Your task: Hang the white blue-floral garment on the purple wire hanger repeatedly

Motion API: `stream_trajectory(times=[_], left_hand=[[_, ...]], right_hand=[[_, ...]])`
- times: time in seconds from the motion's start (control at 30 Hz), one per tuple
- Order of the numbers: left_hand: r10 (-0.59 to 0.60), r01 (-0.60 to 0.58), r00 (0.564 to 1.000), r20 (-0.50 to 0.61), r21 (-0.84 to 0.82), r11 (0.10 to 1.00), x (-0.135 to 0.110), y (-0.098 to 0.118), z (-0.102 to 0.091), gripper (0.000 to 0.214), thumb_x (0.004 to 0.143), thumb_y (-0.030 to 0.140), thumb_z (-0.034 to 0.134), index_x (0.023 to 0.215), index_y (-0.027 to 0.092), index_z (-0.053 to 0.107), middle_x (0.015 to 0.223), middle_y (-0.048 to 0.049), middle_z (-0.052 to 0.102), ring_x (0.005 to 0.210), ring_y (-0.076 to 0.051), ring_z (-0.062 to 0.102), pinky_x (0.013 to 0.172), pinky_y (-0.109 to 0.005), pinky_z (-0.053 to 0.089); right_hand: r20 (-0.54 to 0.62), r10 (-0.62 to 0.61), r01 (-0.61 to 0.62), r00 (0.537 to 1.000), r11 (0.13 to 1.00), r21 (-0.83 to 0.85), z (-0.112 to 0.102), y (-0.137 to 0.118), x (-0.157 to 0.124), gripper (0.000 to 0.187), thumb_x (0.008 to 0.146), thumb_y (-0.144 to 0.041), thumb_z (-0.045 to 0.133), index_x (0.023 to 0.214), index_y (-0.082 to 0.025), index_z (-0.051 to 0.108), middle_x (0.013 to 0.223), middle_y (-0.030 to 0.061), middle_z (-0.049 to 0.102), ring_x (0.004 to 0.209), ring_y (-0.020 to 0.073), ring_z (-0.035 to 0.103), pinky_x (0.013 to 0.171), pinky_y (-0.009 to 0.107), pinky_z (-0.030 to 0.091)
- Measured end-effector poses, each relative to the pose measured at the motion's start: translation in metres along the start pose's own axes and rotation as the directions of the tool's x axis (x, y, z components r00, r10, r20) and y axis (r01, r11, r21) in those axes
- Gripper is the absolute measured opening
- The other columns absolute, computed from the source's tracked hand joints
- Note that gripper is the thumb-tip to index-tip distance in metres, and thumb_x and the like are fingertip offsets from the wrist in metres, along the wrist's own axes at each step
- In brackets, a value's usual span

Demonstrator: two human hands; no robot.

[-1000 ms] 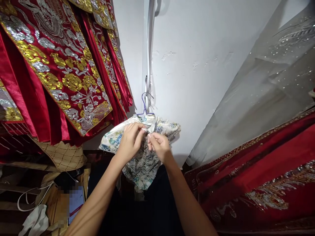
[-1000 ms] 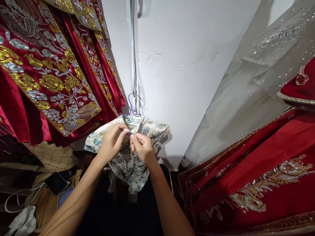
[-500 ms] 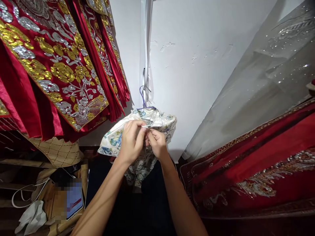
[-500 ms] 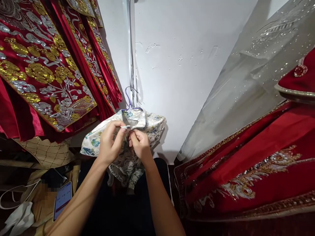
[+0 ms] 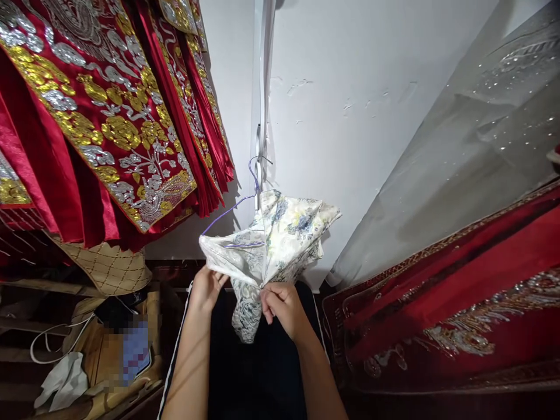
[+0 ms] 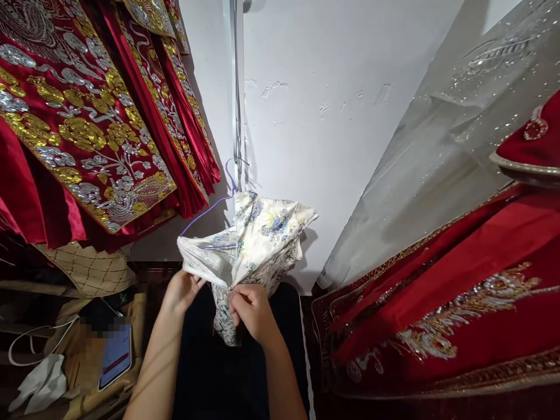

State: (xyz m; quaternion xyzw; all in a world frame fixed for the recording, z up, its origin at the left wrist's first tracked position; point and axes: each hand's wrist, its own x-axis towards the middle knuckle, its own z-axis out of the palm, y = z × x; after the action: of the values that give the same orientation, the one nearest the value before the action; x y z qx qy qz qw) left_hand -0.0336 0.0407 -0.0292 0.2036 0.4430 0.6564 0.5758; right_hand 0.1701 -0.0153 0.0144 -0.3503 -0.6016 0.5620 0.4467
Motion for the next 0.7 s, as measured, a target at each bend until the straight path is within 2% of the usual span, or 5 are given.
stream_trajectory(times=[0.17,0.3,0.47,0.57,0.7], left_hand=[[-0.045,-0.048,0.954,0.297,0.297,0.954,-0.02,-0.033,0.021,0.024,0.063,0.023,0.079,0.084,0.015,0.07,0.08,-0.0065,0.072,0.083,-0.023,0.066,0.083,-0.035,0.05],[0.146,-0.275,0.909,0.39,0.298,0.914,-0.037,-0.019,0.038,0.023,0.079,0.037,0.07,0.089,0.016,0.067,0.085,-0.0035,0.068,0.081,-0.018,0.061,0.075,-0.026,0.045],[0.204,-0.302,0.879,0.432,0.171,0.938,-0.066,0.012,0.052,0.021,0.089,0.041,0.061,0.093,0.021,0.057,0.088,-0.0009,0.06,0.073,-0.013,0.053,0.066,-0.022,0.041],[0.15,-0.361,0.775,0.614,0.235,0.902,-0.093,0.024,0.063,0.018,0.092,0.039,0.058,0.091,0.02,0.059,0.095,-0.0044,0.062,0.08,-0.017,0.056,0.07,-0.025,0.045],[0.086,-0.598,0.545,0.834,0.315,0.737,-0.126,0.04,0.078,0.016,0.095,0.031,0.055,0.094,0.021,0.068,0.108,-0.0094,0.066,0.105,-0.025,0.06,0.097,-0.037,0.046]], right_hand=[[0.12,0.11,-0.099,0.987,0.99,-0.096,-0.015,-0.011,-0.006,0.029,0.081,-0.018,0.047,0.054,-0.019,0.058,0.041,-0.0031,0.051,0.041,0.0099,0.042,0.049,0.024,0.032],[0.216,0.291,-0.236,0.932,0.94,-0.247,-0.028,0.007,-0.01,0.031,0.087,-0.028,0.052,0.06,-0.018,0.062,0.045,-0.0005,0.058,0.042,0.0107,0.045,0.048,0.023,0.032],[-0.111,0.14,-0.164,0.984,0.952,-0.257,-0.037,0.026,0.001,0.04,0.09,-0.053,0.054,0.072,-0.019,0.064,0.068,0.004,0.065,0.059,0.0161,0.054,0.056,0.027,0.041],[-0.211,0.027,-0.046,0.977,0.995,-0.089,-0.027,0.023,0.006,0.048,0.087,-0.067,0.05,0.08,-0.022,0.065,0.079,0.0059,0.065,0.076,0.0223,0.061,0.069,0.034,0.049],[-0.141,-0.071,0.077,0.987,0.997,0.033,-0.007,0.009,0.005,0.061,0.086,-0.078,0.038,0.09,-0.025,0.068,0.088,0.0101,0.068,0.091,0.028,0.066,0.076,0.04,0.054]])
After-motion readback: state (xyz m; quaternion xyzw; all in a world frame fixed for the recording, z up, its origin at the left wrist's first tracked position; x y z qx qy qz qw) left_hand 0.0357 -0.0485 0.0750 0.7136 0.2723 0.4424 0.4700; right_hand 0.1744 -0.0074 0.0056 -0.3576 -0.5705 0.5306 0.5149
